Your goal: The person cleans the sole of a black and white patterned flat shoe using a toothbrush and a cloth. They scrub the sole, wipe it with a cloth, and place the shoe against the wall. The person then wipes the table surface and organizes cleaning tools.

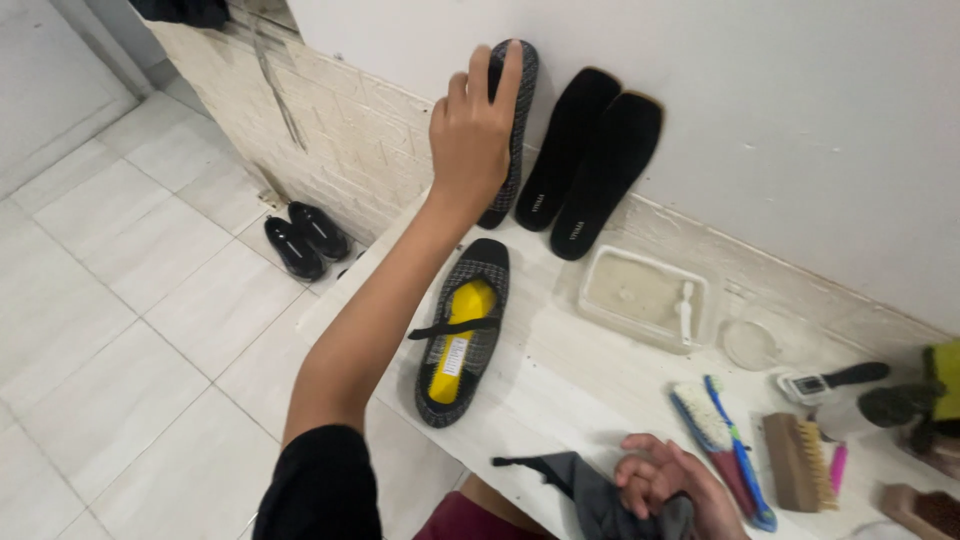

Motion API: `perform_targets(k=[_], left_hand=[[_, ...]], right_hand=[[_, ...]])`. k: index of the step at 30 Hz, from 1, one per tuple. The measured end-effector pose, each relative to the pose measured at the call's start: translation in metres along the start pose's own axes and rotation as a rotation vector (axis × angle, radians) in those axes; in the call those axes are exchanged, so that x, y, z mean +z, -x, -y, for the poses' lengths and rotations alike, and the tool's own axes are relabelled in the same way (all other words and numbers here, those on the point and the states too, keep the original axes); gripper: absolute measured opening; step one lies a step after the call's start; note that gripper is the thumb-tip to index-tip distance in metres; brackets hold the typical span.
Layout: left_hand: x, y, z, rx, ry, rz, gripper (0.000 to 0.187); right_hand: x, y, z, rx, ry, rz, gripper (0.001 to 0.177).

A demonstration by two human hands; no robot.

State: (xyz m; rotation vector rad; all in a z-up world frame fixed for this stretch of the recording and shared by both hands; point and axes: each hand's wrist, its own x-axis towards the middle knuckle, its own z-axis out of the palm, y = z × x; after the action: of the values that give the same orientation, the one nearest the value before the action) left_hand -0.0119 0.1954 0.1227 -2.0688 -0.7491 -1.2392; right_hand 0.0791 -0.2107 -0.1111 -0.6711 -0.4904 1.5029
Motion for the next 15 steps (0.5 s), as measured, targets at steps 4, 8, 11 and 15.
perform_targets(k=[4, 8, 11, 15], left_hand=[[-0.121, 0.029, -0.019, -0.082, 0.497, 0.193, 0.057], [-0.204, 0.106, -0.002, -0.43, 0.87, 0.097, 0.016], [-0.209, 0.217, 0.014, -0.784, 0.702, -0.051, 0.007], [-0.214, 0.439, 0.029, -1.346, 0.217, 1.098, 0.042]], right_hand=[[0.019, 0.006, 0.003, 0.01, -0.002, -0.132, 0.053], [0.035, 0.009, 0.007, -0.041, -0.022, -0.131, 0.046], [0.043, 0.012, 0.009, -0.038, -0.021, -0.165, 0.043], [0.05, 0.016, 0.014, -0.023, -0.044, -0.157, 0.037]])
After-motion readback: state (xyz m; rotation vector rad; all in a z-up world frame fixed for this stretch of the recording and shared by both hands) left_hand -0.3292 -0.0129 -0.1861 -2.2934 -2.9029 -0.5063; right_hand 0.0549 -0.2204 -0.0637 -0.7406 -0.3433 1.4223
